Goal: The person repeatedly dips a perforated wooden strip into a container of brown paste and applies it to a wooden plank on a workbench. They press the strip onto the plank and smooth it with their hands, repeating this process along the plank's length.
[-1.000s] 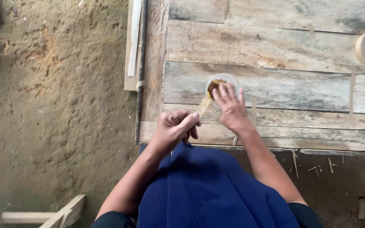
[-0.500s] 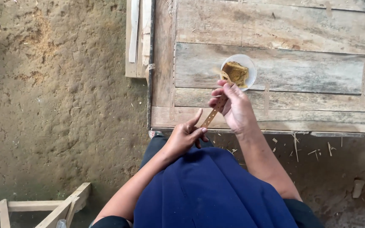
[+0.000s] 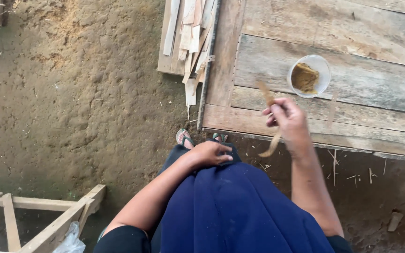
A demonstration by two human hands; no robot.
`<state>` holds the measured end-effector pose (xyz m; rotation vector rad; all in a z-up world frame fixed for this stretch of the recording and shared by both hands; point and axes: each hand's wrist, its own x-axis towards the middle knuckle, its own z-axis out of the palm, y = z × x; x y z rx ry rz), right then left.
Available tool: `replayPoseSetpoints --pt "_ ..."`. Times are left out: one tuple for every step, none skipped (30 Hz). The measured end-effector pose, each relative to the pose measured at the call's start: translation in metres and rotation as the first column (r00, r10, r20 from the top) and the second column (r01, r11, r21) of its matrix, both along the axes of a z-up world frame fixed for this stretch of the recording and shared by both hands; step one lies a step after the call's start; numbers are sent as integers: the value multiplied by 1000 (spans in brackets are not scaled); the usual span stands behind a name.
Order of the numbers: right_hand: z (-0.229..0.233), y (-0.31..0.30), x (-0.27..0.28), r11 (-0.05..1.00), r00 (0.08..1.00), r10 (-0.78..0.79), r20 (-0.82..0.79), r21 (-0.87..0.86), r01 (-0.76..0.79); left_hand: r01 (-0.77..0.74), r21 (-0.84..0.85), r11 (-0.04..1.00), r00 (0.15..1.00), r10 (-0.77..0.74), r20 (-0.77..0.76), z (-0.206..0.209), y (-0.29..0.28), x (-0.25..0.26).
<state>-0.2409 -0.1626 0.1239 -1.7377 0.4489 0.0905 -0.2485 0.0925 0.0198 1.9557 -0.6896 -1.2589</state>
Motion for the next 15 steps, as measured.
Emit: replayPoseSetpoints --pt "-12 16 2 1000 1000 -1 8 -1 1 1 -1 1000 1000 -1 8 9 7 4" --pt "-23 32 4 996 999 20 -30 84 -18 -13 51 999 998 10 54 17 13 9" --pt "-34 48 2 985 996 44 -75 167 -31 -27 101 995 995 17 93 26 20 9" --pt "-47 60 3 986 996 40 -75 165 -27 -23 99 995 996 14 93 20 26 12" --pt "-59 72 6 977 996 41 -79 210 -23 -101 70 992 978 86 191 15 31 15" --pt "-72 83 9 967 996 41 -83 255 -19 -174 34 984 946 158 284 9 37 19" --pt "-82 88 9 967 996 43 -80 254 -21 -176 33 984 945 160 287 1 38 17" --pt "-92 92 9 959 996 -1 -87 283 26 -233 3 972 876 209 435 -6 40 16" --pt "-103 97 12 946 995 -46 -90 314 73 -283 -35 958 779 251 575 -14 41 18" --pt "-111 97 19 946 996 -46 -82 316 70 -283 -36 958 774 251 581 -21 42 23" --pt "-119 96 15 961 986 -49 -162 263 91 -304 -145 942 622 311 718 -28 41 20" --pt "-126 95 12 972 969 -57 -240 208 108 -302 -255 919 442 372 816 -35 40 17" --pt "-128 95 9 972 969 -60 -239 205 111 -299 -258 919 443 373 815 -29 39 17" --pt "-129 95 6 972 960 -73 -271 196 130 -260 -188 947 483 296 824 -23 38 18" --pt "-130 95 2 971 949 -84 -305 188 146 -221 -116 968 521 218 825 -16 37 18"
